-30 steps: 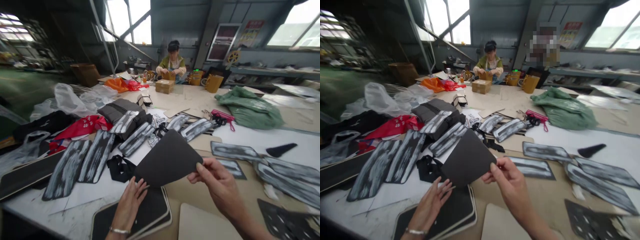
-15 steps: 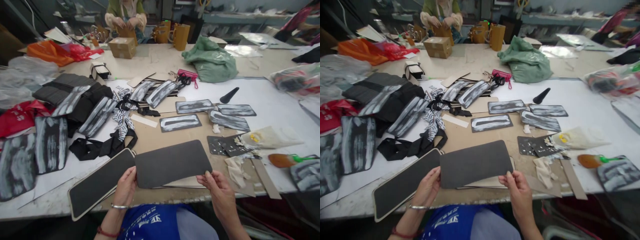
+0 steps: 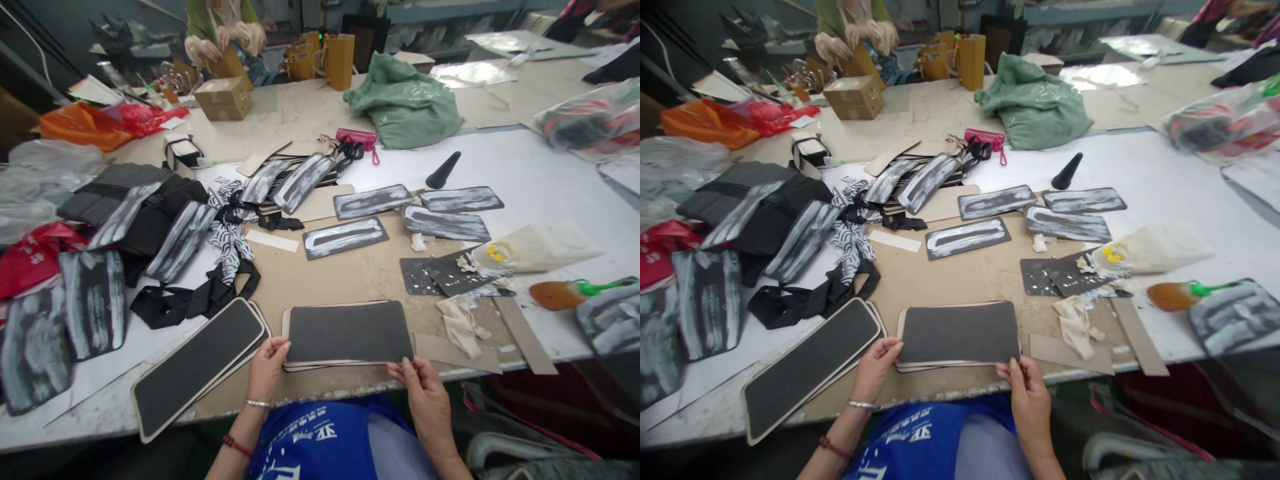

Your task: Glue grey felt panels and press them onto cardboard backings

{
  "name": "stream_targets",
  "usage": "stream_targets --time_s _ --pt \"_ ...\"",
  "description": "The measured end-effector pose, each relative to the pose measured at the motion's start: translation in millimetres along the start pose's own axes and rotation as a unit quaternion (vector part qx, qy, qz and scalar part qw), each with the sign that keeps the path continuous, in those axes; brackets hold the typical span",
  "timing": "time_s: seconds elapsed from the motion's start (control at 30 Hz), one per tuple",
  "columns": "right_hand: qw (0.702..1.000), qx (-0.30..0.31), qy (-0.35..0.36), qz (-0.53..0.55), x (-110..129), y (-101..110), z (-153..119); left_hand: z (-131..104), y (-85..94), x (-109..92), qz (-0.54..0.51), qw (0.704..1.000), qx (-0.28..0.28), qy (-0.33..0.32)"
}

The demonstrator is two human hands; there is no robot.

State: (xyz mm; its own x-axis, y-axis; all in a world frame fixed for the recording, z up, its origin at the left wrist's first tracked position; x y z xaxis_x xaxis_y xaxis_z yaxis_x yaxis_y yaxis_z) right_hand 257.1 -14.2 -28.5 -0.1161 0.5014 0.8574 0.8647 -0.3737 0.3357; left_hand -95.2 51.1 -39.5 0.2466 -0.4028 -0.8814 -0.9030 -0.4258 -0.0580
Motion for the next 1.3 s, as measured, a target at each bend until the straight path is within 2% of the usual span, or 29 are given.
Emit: stream_targets --time_s 0.13,0.23,0.37,0.47,0.67,0.93,1.13,1.3 --pt "1.0 0.009 0.0 -0.012 -13 -1 9 -3 12.4 -4 0.004 0.998 -0.038 -0.055" --pt "0.995 0.018 0.008 -0.097 -20 -3 17 0 19.5 2 0.032 0.996 -0.049 -0.073" --pt "0.953 0.007 0.06 -0.297 -9 -3 25 4 20.8 9 0.094 0.99 -0.051 -0.087" --pt "0.927 0.008 0.071 -0.369 -4 -3 29 3 17.0 7 0.132 0.986 -0.049 -0.09" --pt "0.917 0.025 0.04 -0.395 -11 -5 40 -2 7.9 -3 0.175 0.979 -0.037 -0.1" --pt "0.925 0.055 -0.004 -0.375 -28 -7 47 -4 3.3 -11 0.175 0.979 -0.035 -0.103" --pt "0.919 0.084 -0.021 -0.384 -46 -8 56 -1 5.4 -9 0.176 0.978 -0.029 -0.111" --pt "0.92 0.086 -0.021 -0.382 -47 -8 56 3 7.3 -5 0.172 0.98 -0.017 -0.096"
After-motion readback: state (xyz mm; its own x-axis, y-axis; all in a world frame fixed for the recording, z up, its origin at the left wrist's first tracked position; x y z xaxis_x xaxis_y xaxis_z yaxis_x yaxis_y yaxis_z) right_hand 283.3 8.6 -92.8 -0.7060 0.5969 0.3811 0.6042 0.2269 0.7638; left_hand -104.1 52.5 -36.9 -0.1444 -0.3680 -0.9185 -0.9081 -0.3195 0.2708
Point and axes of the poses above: each hand's wrist, its own z-axis towards the middle knuckle, its own y-axis out of the back of the hand, x = y × z, the point moved 10 cm from there along z, towards the middle knuckle, and after that the axes turned 15 degrees about -z, right-handed, at the moved point
